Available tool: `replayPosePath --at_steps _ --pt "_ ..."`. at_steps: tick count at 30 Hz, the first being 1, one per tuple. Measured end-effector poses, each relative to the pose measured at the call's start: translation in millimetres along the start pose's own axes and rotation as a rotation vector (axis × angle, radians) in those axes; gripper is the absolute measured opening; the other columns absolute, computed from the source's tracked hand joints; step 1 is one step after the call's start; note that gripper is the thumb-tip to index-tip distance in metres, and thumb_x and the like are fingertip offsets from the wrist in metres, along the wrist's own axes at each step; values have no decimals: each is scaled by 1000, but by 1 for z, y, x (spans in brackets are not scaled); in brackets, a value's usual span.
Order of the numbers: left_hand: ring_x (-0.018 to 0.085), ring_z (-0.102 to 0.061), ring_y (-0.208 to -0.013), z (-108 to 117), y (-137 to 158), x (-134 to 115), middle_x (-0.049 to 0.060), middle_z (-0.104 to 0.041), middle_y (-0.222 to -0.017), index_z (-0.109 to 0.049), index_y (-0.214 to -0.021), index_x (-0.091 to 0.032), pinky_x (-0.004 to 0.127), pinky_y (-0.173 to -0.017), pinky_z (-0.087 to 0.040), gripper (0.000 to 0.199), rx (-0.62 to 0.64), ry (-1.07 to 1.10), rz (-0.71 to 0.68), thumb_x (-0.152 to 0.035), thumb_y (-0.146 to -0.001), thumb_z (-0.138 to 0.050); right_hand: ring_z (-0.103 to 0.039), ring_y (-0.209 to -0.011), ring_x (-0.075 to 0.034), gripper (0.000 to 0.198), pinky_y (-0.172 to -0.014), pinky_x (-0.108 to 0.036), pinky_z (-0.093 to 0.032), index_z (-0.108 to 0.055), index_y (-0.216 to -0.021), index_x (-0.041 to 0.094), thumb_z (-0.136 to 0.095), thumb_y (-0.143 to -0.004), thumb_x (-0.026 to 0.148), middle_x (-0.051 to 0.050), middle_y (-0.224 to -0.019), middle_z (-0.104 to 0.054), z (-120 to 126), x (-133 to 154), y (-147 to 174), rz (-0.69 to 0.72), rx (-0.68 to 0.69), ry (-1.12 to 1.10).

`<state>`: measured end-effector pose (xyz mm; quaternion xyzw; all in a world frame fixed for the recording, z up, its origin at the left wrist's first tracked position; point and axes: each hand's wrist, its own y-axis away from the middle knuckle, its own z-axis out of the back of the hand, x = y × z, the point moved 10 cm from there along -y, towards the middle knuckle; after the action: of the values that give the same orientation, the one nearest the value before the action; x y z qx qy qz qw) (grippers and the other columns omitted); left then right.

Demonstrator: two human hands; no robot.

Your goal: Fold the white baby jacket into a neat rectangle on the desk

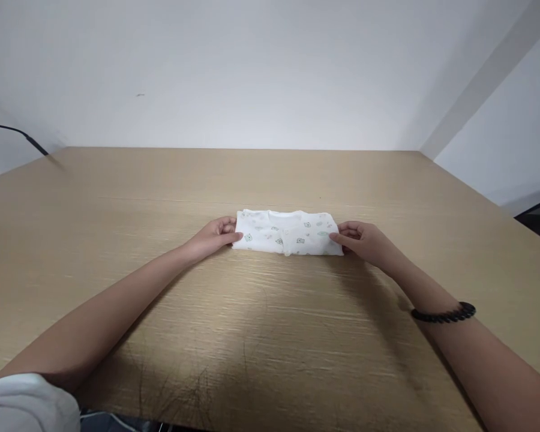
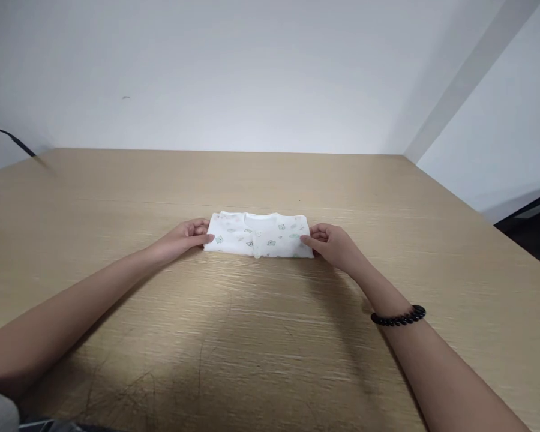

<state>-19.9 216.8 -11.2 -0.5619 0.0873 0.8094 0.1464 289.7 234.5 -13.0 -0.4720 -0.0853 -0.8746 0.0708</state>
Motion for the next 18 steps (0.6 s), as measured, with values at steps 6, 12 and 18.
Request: replayPosePath --at_steps 6,12,18 --pt "12 -59 -63 8 1 14 -3 -58 -73 -53 -117 -16 22 -56 -44 46 -96 108 116 -26 -77 -74 -58 -61 -16 32 -56 -32 -50 -64 -89 19 -73 -70 43 -5 -78 -66 2 -6 -3 -16 -78 -57" --pt "15 -65 -80 8 2 12 10 -62 -117 -37 -135 -28 26 -64 -52 69 -100 158 71 -19 -76 -72 -59 -62 -14 44 -52 -30 -48 -62 -110 21 -71 -70 37 -9 -109 -63 1 -7 -4 27 -142 -50" --pt "11 -52 -55 -2 5 -1 -1 -61 -72 -54 -135 -24 24 -51 -42 52 47 -8 29 -20 -84 -63 -57 -60 -13 66 -49 -29 -50 -53 -134 26 -70 -70 30 -8 -114 -63 0 0 1 33 -127 -31"
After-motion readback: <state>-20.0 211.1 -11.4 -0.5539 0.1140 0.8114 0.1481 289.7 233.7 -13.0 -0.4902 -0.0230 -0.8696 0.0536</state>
